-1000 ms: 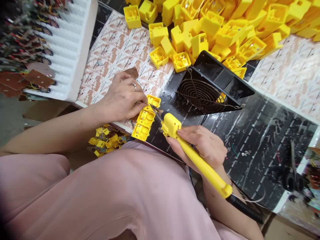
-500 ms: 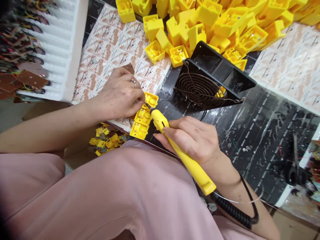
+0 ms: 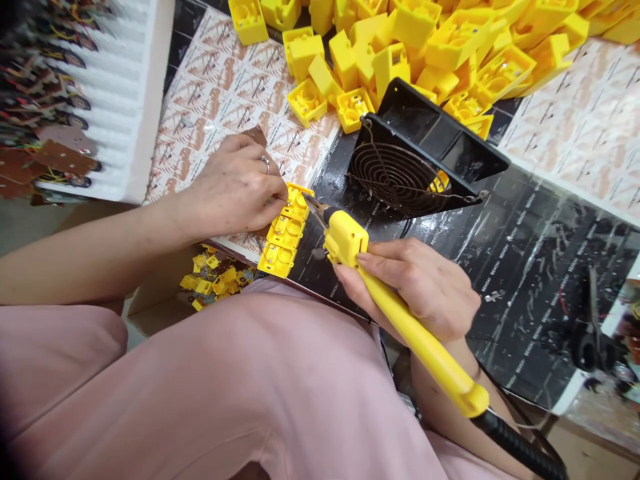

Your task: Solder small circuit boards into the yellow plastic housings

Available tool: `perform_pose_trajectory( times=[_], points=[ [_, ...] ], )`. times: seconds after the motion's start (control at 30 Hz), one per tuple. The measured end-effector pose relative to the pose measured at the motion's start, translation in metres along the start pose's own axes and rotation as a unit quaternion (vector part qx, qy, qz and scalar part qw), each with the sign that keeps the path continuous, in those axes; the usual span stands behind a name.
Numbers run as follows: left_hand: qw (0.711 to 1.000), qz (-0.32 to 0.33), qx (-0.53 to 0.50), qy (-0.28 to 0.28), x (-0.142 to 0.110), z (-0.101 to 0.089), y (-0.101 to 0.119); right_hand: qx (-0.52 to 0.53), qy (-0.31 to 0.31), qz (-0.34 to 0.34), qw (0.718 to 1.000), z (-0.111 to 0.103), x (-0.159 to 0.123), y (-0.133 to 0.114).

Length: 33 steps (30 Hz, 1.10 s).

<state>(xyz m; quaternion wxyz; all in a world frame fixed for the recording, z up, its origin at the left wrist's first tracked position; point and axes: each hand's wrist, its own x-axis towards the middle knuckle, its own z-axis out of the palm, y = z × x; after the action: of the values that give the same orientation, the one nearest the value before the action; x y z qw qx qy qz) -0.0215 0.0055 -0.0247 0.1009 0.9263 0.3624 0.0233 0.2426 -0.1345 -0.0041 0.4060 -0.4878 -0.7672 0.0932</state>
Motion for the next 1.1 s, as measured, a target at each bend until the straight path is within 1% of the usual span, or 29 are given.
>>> perform_pose_trajectory(
  times=[0.1,0.17,0.2,0.23,0.3,0.33,0.37,0.4,0.47,0.53,0.6,0.67,0.77,0.9,1.03,1.1],
  points=[
    [1.0,0.007,-0.024,0.007,-0.001,-0.008,-0.003,-0.015,0.029,-0.012,0.999,0.003,-0.003,-0.003],
    [0.997,-0.003,-0.071,0.04,-0.007,-0.017,-0.009,-0.03,0.045,0.018,0.998,0.005,-0.008,-0.005],
    [0.991,-0.017,-0.11,0.07,-0.012,-0.021,-0.012,-0.036,0.056,0.043,0.997,0.006,-0.012,-0.005],
    [0.981,-0.036,-0.157,0.109,-0.019,-0.024,-0.015,-0.036,0.069,0.066,0.995,0.007,-0.015,-0.005],
    [0.944,-0.081,-0.252,0.195,-0.035,-0.022,-0.02,-0.021,0.1,0.092,0.991,0.01,-0.021,-0.003],
    [0.925,-0.102,-0.288,0.226,-0.043,-0.017,-0.021,-0.01,0.112,0.094,0.989,0.011,-0.023,-0.002],
    [0.913,-0.115,-0.304,0.245,-0.05,-0.01,-0.021,-0.002,0.12,0.09,0.989,0.012,-0.024,-0.001],
    [0.912,-0.122,-0.302,0.249,-0.056,-0.002,-0.02,0.003,0.125,0.088,0.988,0.013,-0.024,0.0],
    [0.93,-0.134,-0.254,0.23,-0.062,0.016,-0.014,0.007,0.127,0.1,0.987,0.014,-0.023,-0.001],
    [0.946,-0.147,-0.195,0.214,-0.059,0.03,-0.008,0.005,0.122,0.123,0.985,0.015,-0.022,-0.004],
    [0.949,-0.161,-0.168,0.212,-0.051,0.036,-0.003,0.003,0.122,0.132,0.984,0.016,-0.021,-0.006],
    [0.951,-0.158,-0.162,0.209,-0.04,0.035,-0.001,0.001,0.13,0.125,0.984,0.017,-0.023,-0.007],
    [0.957,-0.143,-0.163,0.191,-0.027,0.026,-0.001,-0.011,0.139,0.126,0.982,0.018,-0.028,-0.005],
    [0.963,-0.131,-0.169,0.166,-0.02,0.019,0.004,-0.015,0.129,0.131,0.983,0.018,-0.029,0.0],
    [0.964,-0.151,-0.138,0.17,-0.016,0.024,0.012,-0.003,0.137,0.086,0.987,0.022,-0.026,0.006],
    [0.966,-0.155,-0.106,0.176,-0.014,0.029,0.015,-0.001,0.137,0.085,0.987,0.025,-0.025,0.006]
  ],
)
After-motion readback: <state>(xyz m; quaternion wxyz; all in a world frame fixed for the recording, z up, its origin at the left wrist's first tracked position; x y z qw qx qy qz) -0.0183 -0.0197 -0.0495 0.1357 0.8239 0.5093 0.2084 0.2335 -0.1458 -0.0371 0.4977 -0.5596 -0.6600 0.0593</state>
